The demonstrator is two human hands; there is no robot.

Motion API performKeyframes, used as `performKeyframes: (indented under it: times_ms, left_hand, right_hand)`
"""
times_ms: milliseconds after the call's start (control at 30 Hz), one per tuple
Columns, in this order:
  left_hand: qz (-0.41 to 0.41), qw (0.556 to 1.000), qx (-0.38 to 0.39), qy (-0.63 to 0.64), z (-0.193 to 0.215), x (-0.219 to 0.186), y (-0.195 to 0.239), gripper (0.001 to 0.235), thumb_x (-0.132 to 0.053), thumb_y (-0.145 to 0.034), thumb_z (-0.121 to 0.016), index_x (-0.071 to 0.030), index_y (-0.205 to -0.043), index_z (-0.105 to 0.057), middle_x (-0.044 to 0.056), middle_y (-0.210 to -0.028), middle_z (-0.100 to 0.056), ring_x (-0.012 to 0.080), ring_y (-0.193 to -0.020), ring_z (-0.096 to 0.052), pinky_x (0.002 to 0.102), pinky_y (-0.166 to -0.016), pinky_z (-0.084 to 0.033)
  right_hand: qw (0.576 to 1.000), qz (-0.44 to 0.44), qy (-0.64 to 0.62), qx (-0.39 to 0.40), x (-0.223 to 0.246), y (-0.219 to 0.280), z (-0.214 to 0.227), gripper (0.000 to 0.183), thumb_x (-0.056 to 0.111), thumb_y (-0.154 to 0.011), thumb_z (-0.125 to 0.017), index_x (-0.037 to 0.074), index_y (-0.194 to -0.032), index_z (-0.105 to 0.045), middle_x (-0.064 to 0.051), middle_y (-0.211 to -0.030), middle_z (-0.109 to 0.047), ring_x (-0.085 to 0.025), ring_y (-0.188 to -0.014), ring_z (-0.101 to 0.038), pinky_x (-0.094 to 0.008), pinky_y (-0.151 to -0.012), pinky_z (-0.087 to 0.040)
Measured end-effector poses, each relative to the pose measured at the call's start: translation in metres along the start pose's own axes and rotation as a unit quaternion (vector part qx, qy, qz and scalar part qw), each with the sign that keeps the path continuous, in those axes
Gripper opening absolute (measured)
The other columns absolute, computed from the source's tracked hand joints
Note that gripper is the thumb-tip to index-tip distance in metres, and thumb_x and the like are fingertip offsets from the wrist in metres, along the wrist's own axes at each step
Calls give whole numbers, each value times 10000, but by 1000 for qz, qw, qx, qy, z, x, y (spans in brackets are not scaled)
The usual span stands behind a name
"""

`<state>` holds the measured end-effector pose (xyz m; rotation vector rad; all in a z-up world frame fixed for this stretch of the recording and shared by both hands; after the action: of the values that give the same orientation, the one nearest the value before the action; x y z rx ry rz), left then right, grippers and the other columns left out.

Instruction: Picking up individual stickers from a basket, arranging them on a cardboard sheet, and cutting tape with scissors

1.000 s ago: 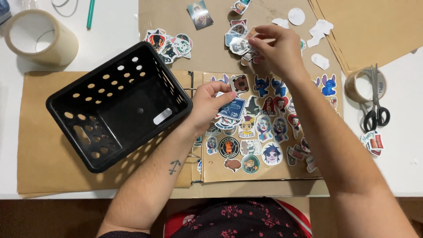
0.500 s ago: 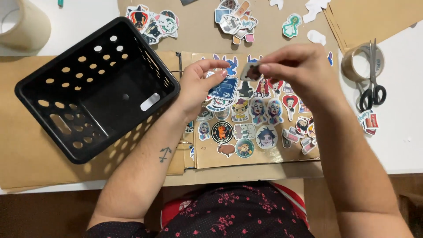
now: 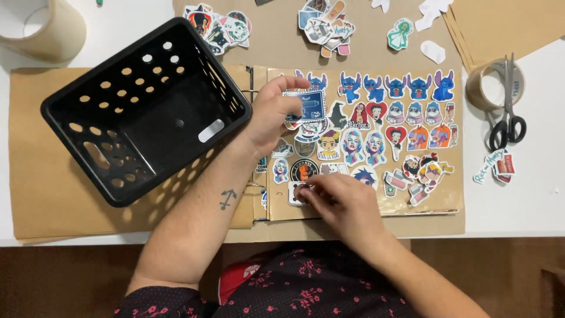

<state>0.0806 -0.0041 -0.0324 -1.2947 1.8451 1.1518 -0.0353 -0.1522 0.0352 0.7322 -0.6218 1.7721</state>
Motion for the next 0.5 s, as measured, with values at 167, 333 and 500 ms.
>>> performKeyframes:
  times_ms: [167, 333, 500]
  left_hand:
    - [-6, 1000, 21, 7, -10, -5, 8, 577, 149, -744, -515, 23, -1305, -557, 254, -1188, -647, 337, -1120, -661, 360, -813, -572]
    - [-52, 993, 104, 7, -26, -10, 8, 513, 114, -812, -718, 25, -1285, -541, 258, -1098, -719, 287, -964, -744, 382, -750, -651]
    - [-71, 994, 78, 37, -17, -3, -4, 460, 33, -828, -776, 47, -1235, -563, 218, -1075, -728, 243, -928, -742, 373, -741, -654]
  right_hand:
    - [990, 29, 86, -105, -12, -31, 47, 328, 369, -742, -938, 157, -928, -771, 0, -676, -688, -146, -542, -580, -245, -534, -460]
    - [960, -132, -246, -19, -42, -94, 50, 374, 193, -862, -834, -21, -1098, -637, -128, -889, -614, -252, -804, -719, -319, -632, -624]
    - [938, -153, -310, -21, -56, -121, 30, 225, 88, -834, -842, -25, -939, -678, -66, -757, -611, -163, -693, -713, -240, -587, -629]
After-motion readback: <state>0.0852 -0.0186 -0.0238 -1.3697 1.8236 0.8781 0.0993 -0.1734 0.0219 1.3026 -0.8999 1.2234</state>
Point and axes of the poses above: each hand's wrist, its own y-axis away from the middle knuckle, its own z-axis out of the back of the hand, x = y × z, the point moved 8 cm from there along -y, towards the middle knuckle
